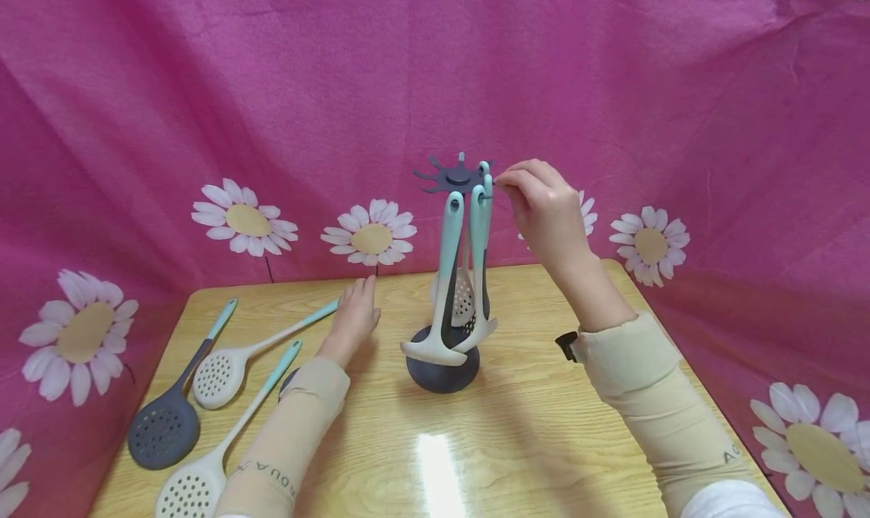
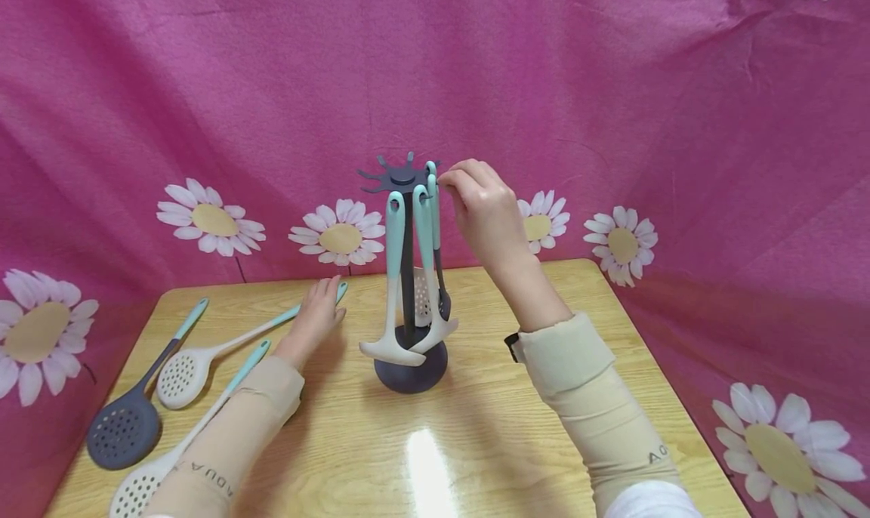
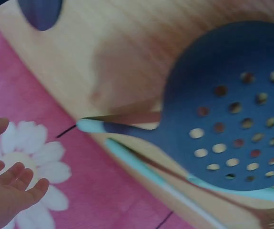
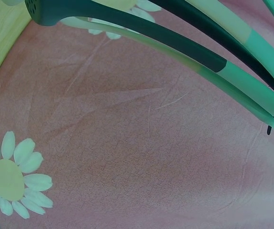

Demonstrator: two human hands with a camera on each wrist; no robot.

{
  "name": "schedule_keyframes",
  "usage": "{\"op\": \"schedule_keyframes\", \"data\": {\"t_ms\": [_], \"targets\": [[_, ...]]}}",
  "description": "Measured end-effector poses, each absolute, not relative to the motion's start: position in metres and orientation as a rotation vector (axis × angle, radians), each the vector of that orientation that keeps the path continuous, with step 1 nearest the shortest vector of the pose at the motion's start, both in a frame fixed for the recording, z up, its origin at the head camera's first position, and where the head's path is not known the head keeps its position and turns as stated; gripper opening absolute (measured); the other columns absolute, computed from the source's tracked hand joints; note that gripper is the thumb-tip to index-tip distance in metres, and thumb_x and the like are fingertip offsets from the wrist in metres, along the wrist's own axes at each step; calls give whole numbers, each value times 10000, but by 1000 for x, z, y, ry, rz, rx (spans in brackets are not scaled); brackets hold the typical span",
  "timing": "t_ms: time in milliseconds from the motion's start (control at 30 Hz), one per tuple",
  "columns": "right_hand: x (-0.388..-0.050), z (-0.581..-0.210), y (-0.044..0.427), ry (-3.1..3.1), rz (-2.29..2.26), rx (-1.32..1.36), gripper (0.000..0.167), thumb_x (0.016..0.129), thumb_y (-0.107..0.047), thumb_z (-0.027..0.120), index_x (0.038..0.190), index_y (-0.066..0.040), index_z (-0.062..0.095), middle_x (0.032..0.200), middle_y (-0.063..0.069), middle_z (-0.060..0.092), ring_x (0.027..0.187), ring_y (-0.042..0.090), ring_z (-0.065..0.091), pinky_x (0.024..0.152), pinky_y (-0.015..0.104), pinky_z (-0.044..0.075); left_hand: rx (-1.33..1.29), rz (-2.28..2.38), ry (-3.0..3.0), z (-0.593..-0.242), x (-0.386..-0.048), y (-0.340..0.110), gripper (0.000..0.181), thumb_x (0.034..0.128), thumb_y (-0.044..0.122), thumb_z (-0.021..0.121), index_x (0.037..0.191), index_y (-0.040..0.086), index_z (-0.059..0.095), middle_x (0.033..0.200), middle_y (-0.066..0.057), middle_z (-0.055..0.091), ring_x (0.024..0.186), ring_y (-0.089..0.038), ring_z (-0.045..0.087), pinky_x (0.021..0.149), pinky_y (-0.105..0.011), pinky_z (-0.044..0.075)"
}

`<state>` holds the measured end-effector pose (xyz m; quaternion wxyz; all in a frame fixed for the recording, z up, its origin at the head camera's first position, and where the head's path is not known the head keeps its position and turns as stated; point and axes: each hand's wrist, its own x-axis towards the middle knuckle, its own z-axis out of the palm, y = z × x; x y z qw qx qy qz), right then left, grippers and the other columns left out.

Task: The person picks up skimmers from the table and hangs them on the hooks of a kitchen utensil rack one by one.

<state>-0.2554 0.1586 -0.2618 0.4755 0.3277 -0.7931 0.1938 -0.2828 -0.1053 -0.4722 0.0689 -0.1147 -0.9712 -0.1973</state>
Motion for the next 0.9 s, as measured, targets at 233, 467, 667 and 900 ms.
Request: {"op": "schedule_keyframes", "data": {"t_ms": [233,467,667,900], "targets": [[-254,-262,160,-1956,465,798,83,847,8,598,855,58,663,833,150,636,796,254,605,754,340,526,-256,-513,-3066,-512,-306,-115,529,830,15,554,1316,-56,356,1255,-236,437,1170,-406,397,886,-557,390],[-254,-262,159,-1948,469,806,63,830,16,616,846,56,661,829,146,635,788,253,603,746,345,528,-129,-499,-3206,-508,-297,-118,466,829,23,573,1250,-87,404,1181,-276,480,1084,-441,466,853,-553,422],[-255,-262,159,-1928,468,810,45,806,46,631,839,58,660,818,144,633,777,254,602,729,349,531,-21,-556,-3240,-505,-287,-119,430,857,14,515,1251,-107,394,1176,-298,487,1104,-451,454,863,-576,408],[-254,-261,159,-1933,469,805,46,809,39,631,840,57,659,816,145,631,775,253,602,727,348,532,28,-587,-3216,-512,-288,-120,385,871,-29,464,1241,-121,410,1179,-323,480,1090,-465,462,857,-577,414]]}}
